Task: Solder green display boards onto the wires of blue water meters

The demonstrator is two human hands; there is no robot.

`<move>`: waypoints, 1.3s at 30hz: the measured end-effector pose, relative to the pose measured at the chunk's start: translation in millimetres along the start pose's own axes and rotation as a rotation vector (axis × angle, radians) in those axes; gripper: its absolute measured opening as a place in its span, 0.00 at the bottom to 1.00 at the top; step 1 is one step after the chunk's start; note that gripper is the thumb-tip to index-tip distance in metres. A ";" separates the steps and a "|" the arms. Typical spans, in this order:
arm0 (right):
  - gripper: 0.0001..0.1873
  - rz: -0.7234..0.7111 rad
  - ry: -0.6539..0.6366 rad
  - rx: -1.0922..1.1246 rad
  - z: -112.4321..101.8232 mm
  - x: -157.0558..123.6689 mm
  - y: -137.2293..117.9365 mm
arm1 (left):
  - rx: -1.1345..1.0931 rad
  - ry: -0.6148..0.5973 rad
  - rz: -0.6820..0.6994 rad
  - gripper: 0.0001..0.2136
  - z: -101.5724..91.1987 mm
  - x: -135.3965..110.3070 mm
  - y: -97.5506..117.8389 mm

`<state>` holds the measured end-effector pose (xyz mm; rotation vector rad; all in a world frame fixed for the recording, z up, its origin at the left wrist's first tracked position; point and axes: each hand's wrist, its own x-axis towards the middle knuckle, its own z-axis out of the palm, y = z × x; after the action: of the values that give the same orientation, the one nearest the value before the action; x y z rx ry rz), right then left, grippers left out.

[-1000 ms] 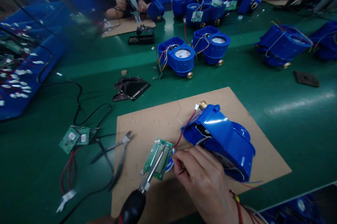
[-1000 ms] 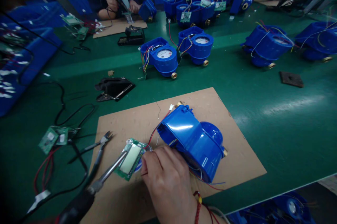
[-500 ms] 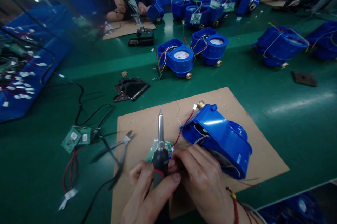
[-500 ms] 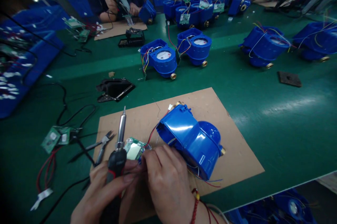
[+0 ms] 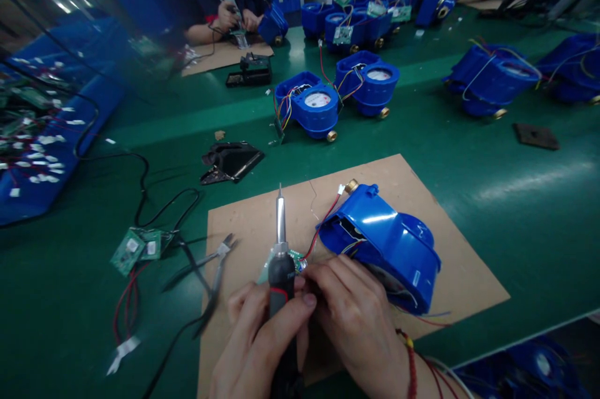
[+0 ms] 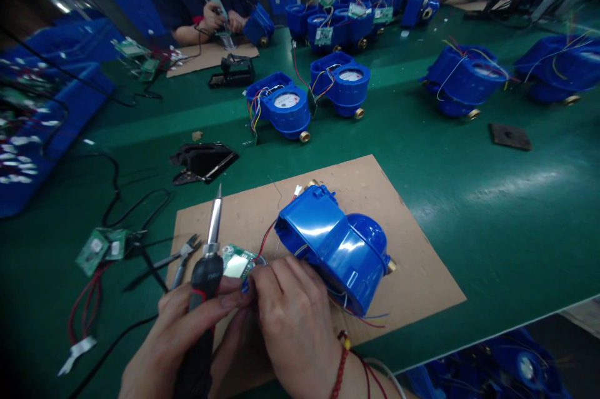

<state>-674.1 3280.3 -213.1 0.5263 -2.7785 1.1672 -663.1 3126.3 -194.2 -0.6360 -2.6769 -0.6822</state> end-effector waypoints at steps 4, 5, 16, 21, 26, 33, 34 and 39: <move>0.04 -0.012 -0.001 -0.008 0.8 -0.6 0.0 | 0.015 -0.030 0.013 0.14 -0.7 0.4 -0.7; 0.04 -0.013 -0.001 -0.010 0.8 -0.6 -0.1 | 0.019 -0.034 0.015 0.13 0.2 0.3 -1.1; 0.06 -0.036 -0.012 0.034 -1.2 -1.5 3.6 | 0.029 -0.071 0.011 0.13 -3.5 -2.9 -2.0; 0.04 -0.037 -0.019 0.033 -0.6 -1.4 2.1 | 0.035 -0.090 0.019 0.14 -7.3 -1.7 -1.9; 0.04 -0.050 0.001 0.024 -0.2 -0.3 2.7 | 0.043 -0.108 0.015 0.14 -2.2 2.7 -0.2; 0.06 -0.063 -0.021 0.033 -1.4 -3.3 4.4 | 0.034 -0.110 0.014 0.08 -0.1 3.2 -6.2; 0.07 -0.074 -0.018 0.040 -2.2 -3.7 5.2 | 0.032 -0.114 0.014 0.09 -1.2 3.2 -7.5; 0.11 -0.179 0.026 0.069 -9.7 -4.8 9.9 | 0.038 -0.112 -0.009 0.12 -7.1 2.1 -6.2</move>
<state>-673.6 3294.9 -213.9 0.7435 -2.6131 1.2233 -666.7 3118.5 -189.8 -0.6716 -2.7897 -0.6139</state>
